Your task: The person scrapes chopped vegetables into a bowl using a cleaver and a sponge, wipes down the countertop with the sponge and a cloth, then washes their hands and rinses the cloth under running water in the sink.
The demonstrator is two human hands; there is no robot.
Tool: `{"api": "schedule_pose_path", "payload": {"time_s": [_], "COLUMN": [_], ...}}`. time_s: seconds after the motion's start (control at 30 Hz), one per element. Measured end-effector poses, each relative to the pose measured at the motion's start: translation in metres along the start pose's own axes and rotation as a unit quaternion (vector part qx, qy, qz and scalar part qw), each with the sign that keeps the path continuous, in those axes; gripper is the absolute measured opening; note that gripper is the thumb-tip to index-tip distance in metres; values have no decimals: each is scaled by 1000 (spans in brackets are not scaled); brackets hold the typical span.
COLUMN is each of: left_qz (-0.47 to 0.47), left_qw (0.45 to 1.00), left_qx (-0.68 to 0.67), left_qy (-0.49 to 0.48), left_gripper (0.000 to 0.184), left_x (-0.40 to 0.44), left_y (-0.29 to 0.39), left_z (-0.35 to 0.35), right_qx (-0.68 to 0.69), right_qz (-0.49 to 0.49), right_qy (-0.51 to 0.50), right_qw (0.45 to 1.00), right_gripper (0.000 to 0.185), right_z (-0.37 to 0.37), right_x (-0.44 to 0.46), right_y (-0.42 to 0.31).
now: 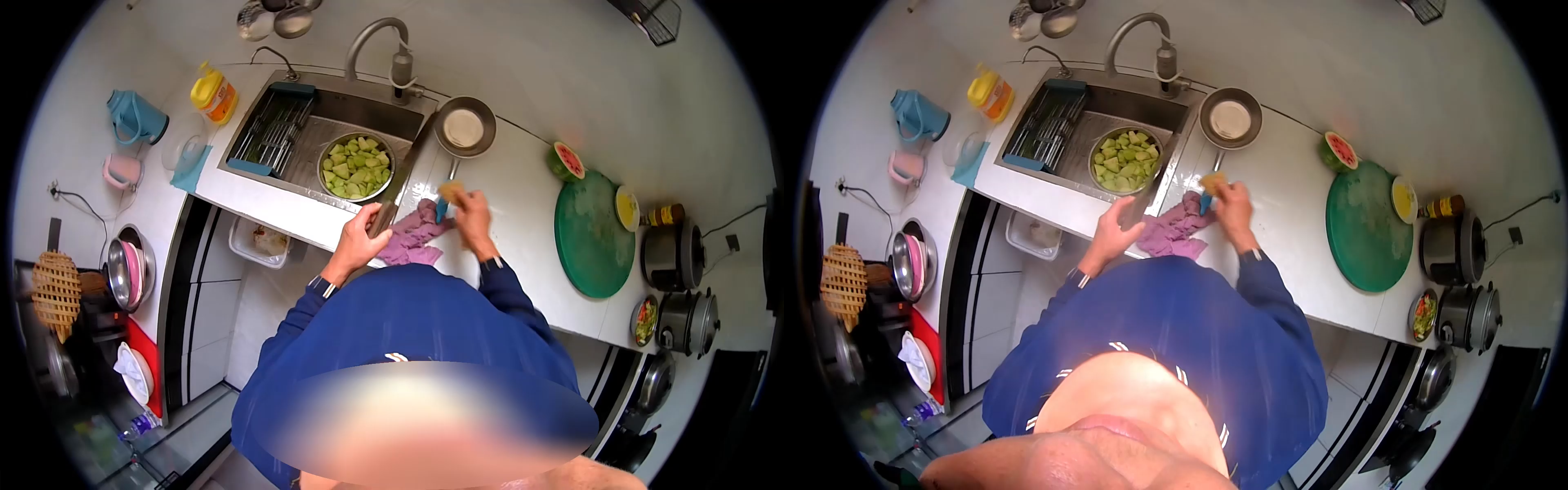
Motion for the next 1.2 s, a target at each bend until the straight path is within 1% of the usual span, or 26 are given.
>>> {"api": "schedule_pose_path", "payload": {"time_s": [0.03, 0.1, 0.13, 0.2, 0.23, 0.3, 0.37, 0.4, 0.43, 0.5, 0.57, 0.6, 0.63, 0.67, 0.7, 0.73, 0.77, 0.83, 0.87, 0.9, 0.97, 1.0, 1.1, 1.13, 1.17, 1.2], "left_qz": [37, 109, 127, 183, 215, 229, 261, 270, 277, 285, 256, 256, 256, 242, 229, 195, 143, 56, -10, -9, -111, -120, -99, -89, -59, 0], "left_qw": [996, 967, 954, 939, 929, 918, 900, 890, 881, 887, 878, 880, 881, 888, 894, 917, 930, 955, 956, 958, 950, 946, 928, 919, 912, 905], "left_qx": [76, 225, 261, 276, 283, 288, 289, 302, 307, 277, 301, 293, 286, 280, 277, 250, 239, 167, 151, 120, 53, 15, -12, 15, 27, 78], "left_qy": [-11, -53, -69, -95, -108, -147, -195, -210, -228, -235, -269, -273, -277, -273, -267, -243, -240, -238, -251, -259, -287, -302, -359, -383, -406, -418], "left_gripper": [46, 50, 50, 47, 46, 44, 42, 40, 42, 50, 49, 49, 49, 48, 47, 45, 46, 45, 43, 45, 48, 49, 58, 60, 59, 59], "left_x": [1, 1, 4, 6, 8, 9, 10, 9, 7, -1, -10, -14, -18, -20, -21, -21, -20, -15, -11, -8, 2, 7, 26, 34, 42, 46], "left_y": [-1, -6, -6, -10, -10, -10, -6, -2, -4, -11, -14, -10, -4, -4, -2, 0, 8, 27, 39, 49, 57, 69, 117, 130, 145, 164], "left_z": [-10, -24, -27, -29, -28, -26, -23, -20, -17, -18, -19, -21, -22, -24, -24, -24, -21, -7, 4, 19, 51, 72, 143, 167, 193, 220], "right_qx": [2, 14, 16, 15, 23, 8, 36, 7, -21, -17, -83, -92, -73, -138, -140, -89, -65, -60, -42, -25, -1, 13, 62, 55, 65, 75], "right_qz": [16, -12, -48, -118, -166, -238, -268, -272, -262, -209, -127, -74, 15, 30, 75, 125, 161, 257, 284, 310, 358, 383, 410, 388, 394, 399], "right_qy": [40, 125, 140, 171, 169, 125, 96, 62, 29, 7, 9, 6, 35, 17, 19, 65, 64, 64, 90, 115, 133, 141, 184, 203, 194, 185], "right_qw": [999, 992, 989, 978, 971, 963, 958, 960, 964, 978, 988, 993, 997, 990, 987, 986, 983, 962, 954, 943, 924, 913, 891, 898, 896, 895], "right_gripper": [38, 44, 46, 49, 48, 43, 35, 29, 24, 20, 17, 15, 14, 14, 18, 23, 28, 33, 34, 36, 38, 39, 37, 39, 39, 39], "right_z": [-14, -64, -79, -101, -101, -80, -52, -35, -18, -9, -17, -21, -32, -36, -49, -67, -88, -117, -130, -143, -163, -171, -207, -213, -217, -228], "right_x": [5, 28, 37, 46, 47, 38, 27, 22, 19, 21, 30, 32, 31, 25, 16, 4, -7, -36, -52, -68, -91, -103, -130, -140, -152, -160], "right_y": [4, -33, -56, -99, -118, -149, -169, -167, -157, -129, -84, -50, -14, 24, 55, 77, 91, 127, 142, 155, 188, 204, 236, 251, 266, 273]}}
Point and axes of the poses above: each hand's wrist, its own x-axis towards the middle knuckle, its own z-axis out of the palm, y = z × x, the point moved 5 cm from there along x, towards the middle knuckle, and after that the axes turned 11 degrees about y, right-handed, at the moved point
